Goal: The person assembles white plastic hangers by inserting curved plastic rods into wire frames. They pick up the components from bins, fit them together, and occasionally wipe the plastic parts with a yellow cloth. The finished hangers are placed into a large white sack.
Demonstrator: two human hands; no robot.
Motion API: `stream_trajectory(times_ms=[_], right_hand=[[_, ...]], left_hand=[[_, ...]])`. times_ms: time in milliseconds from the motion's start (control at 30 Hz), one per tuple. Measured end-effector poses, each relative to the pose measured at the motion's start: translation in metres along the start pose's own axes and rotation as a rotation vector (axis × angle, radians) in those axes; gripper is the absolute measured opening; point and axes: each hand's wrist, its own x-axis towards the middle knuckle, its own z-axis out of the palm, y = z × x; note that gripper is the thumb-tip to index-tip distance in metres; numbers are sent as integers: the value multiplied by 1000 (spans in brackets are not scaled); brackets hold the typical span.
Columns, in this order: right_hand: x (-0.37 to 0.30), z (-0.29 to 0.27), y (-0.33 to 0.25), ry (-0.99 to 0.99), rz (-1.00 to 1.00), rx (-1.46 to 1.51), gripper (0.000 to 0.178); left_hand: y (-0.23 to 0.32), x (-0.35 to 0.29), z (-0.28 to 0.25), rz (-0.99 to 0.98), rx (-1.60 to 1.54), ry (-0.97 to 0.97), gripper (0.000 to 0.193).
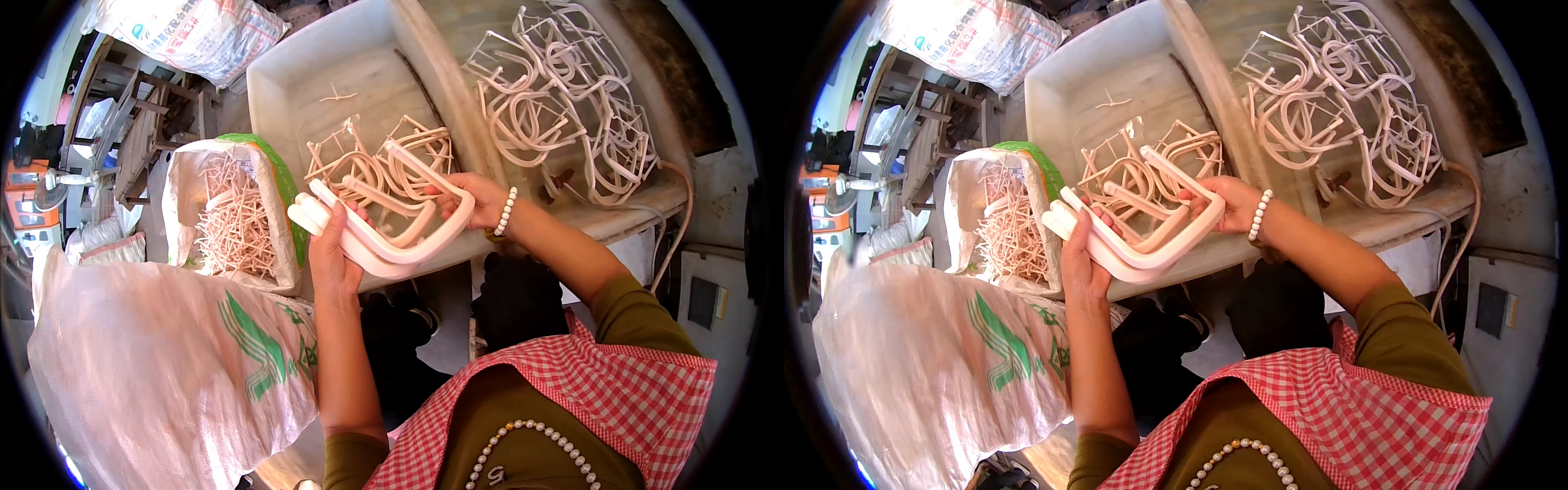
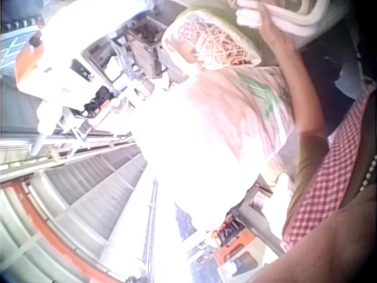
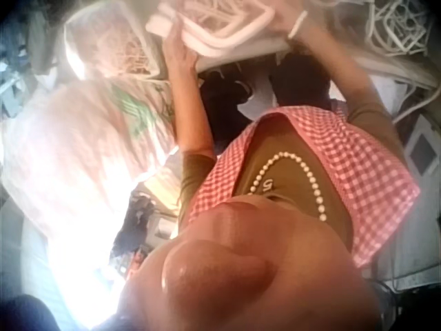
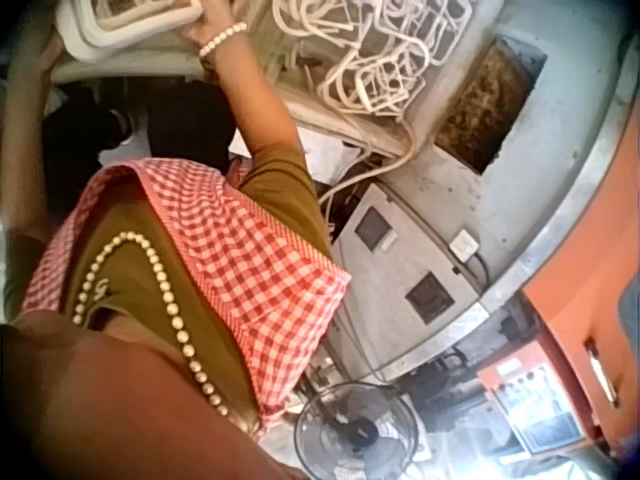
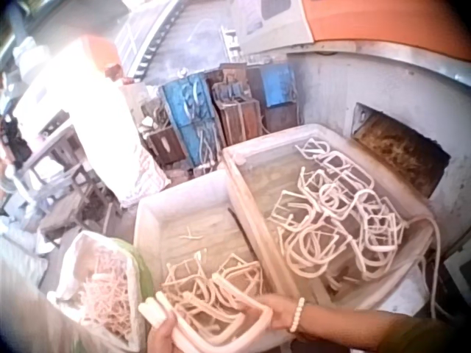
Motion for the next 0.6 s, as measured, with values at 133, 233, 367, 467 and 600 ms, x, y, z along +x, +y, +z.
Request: stream_trajectory(times_ms=[133,233,367,467,600], right_hand=[[38,-13,-14,183,-253,-832,29],[69,-8,-31,166,-339,-1170,30],[123,-2,-37,61,-487,-1231,31],[161,1,-34,87,-622,-1545,30],[212,-8,-23,63,-613,-1924,26]], left_hand=[[5,-8,7,-14,56,-41,24],[7,-10,5,-43,124,53,21],[8,-9,17,-77,211,175,19],[8,-8,10,-74,247,180,22],[10,-7,-2,46,239,281,24]])
